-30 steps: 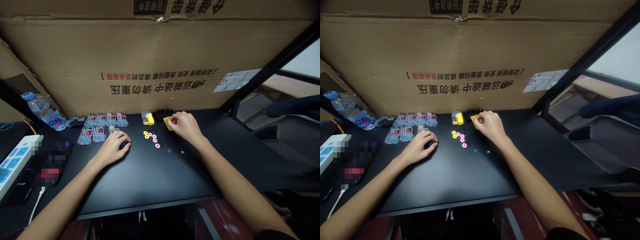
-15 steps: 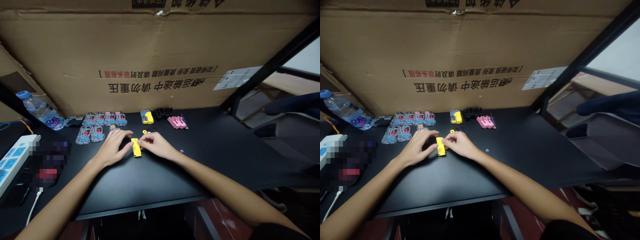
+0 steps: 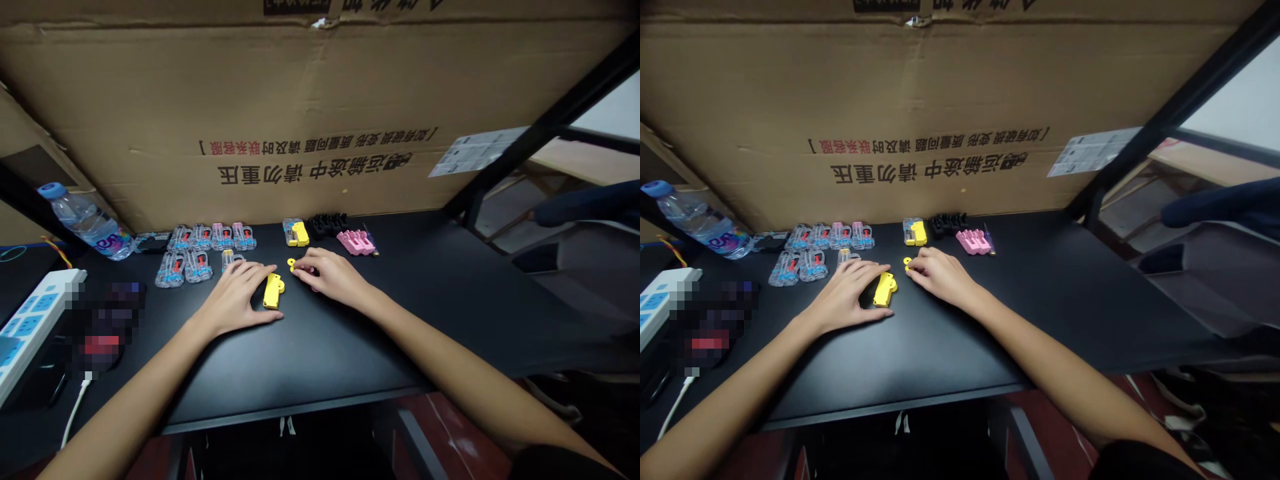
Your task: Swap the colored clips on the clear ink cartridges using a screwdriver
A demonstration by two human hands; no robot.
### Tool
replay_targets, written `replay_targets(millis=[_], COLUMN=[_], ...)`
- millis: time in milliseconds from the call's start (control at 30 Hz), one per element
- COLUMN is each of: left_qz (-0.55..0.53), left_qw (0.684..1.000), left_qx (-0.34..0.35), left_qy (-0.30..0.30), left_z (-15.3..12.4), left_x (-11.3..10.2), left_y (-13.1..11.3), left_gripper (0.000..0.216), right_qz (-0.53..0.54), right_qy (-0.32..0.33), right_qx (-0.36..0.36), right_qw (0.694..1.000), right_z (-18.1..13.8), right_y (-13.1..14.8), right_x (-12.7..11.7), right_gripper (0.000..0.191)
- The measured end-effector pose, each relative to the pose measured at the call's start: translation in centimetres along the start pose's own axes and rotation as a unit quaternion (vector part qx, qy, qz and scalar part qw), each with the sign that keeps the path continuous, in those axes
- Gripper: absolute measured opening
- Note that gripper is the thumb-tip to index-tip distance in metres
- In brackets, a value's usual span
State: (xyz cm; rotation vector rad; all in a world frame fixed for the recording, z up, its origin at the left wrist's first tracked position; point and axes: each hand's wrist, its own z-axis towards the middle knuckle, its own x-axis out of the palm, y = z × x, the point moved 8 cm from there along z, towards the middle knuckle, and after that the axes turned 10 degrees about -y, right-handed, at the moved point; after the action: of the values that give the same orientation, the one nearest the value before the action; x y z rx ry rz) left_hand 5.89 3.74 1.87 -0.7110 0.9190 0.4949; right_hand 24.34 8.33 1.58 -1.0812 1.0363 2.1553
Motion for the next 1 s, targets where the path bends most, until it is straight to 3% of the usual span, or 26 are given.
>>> replay_targets(millis=[233,700,1000], left_qz=[-0.005,-0.012,-0.036], left_qw=[1.000,1.000,0.999], left_qx=[0.028,0.004,-0.020], left_qy=[-0.012,-0.013,-0.022], left_z=[0.1,-0.1,0.4], left_x=[-0.2,-0.1,-0.2], left_y=[-0.5,0.3,0.8], left_gripper=[0.069,0.070,0.069], right_qz=[-0.045,-0.079,0.009], right_qy=[0.016,0.029,0.017], right_qx=[-0.073,-0.206,-0.166], right_qw=[0.996,0.975,0.986], right_z=[-0.4,-1.2,-0.8], right_y=[1.4,3.8,4.0], right_x=[0.9,1.1,-0.2], right_gripper=[0.021,0.024,0.027])
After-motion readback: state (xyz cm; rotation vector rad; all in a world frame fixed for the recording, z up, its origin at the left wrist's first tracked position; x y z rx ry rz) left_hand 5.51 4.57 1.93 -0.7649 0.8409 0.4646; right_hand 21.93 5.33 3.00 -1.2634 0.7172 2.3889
